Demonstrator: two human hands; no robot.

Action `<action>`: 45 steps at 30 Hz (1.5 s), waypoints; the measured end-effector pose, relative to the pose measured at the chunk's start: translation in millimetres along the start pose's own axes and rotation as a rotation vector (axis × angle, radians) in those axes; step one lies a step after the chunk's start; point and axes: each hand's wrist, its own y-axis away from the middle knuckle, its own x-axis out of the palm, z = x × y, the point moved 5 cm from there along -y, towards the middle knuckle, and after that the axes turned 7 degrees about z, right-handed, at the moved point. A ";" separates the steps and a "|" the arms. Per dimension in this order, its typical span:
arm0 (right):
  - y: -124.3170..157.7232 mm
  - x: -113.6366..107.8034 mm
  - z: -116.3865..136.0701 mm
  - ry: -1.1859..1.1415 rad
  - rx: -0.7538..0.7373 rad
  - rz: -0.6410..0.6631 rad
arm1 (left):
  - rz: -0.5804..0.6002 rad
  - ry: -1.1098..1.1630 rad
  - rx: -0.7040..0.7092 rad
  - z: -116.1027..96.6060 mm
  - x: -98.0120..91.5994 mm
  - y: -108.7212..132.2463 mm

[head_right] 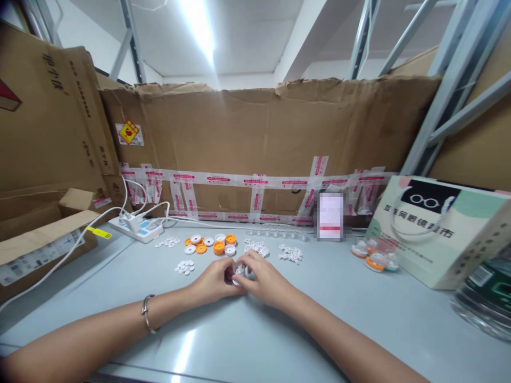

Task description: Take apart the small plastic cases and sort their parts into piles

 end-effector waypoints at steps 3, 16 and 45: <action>1.4 -3.6 3.4 -0.084 -0.047 0.020 | 0.003 0.007 0.000 1.8 0.3 -0.9; -0.9 -10.9 -7.8 -0.320 -0.086 -0.166 | 0.017 0.026 -0.017 -0.5 -0.8 0.6; 24.9 -100.3 -206.4 0.123 0.642 -0.616 | 0.046 0.077 -0.013 -5.1 -4.0 5.2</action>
